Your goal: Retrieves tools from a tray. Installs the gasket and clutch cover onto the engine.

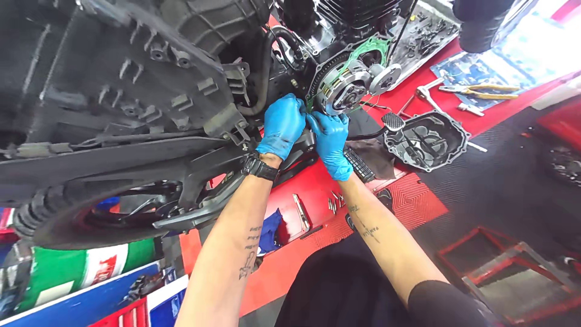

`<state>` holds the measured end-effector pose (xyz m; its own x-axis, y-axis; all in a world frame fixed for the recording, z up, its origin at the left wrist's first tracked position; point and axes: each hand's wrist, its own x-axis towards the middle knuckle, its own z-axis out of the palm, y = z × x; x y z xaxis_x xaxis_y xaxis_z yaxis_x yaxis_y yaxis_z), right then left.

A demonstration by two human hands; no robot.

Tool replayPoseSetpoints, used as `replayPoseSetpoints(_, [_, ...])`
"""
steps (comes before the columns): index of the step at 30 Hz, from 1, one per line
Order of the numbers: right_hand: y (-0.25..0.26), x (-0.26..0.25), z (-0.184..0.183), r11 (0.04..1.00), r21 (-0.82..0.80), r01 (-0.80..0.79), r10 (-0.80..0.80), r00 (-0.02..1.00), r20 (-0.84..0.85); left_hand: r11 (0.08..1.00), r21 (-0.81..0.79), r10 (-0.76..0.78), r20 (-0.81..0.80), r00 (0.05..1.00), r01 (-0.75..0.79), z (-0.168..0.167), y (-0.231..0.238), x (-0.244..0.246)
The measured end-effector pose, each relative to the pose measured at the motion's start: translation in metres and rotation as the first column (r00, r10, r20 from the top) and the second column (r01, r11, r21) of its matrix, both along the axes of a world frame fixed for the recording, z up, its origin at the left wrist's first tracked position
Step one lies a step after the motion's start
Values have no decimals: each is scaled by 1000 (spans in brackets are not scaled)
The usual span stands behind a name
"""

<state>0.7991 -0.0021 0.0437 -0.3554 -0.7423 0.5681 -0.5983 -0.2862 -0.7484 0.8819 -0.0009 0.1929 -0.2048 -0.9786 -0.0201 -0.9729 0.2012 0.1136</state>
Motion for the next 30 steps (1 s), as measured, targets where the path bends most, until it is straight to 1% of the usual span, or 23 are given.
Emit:
replayPoseSetpoints(6, [1, -2, 1, 999, 6, -39, 39, 999, 4, 1000, -2, 13, 29, 999, -13, -1, -5, -3])
replayPoseSetpoints(12, [-2, 3, -2, 1000, -17, 24, -24, 1000, 6, 1000, -1, 20, 32, 999, -20, -2, -9, -3])
replayPoseSetpoints(15, [-3, 3, -2, 999, -47, 22, -21, 999, 27, 1000, -1, 21, 44, 999, -21, -1, -12, -5])
replayPoseSetpoints(22, [-4, 6, -3, 998, -13, 66, -65, 998, 9, 999, -15, 30, 33, 999, -30, -2, -10, -5])
replayPoseSetpoints(26, [0, 2, -3, 1000, 13, -1, 0, 999, 44, 997, -22, 69, 21, 997, -68, -4, -12, -6])
replayPoseSetpoints(30, [-2, 4, -1, 1000, 2, 18, -18, 996, 86, 993, -16, 118, 30, 993, -118, -4, -17, -8])
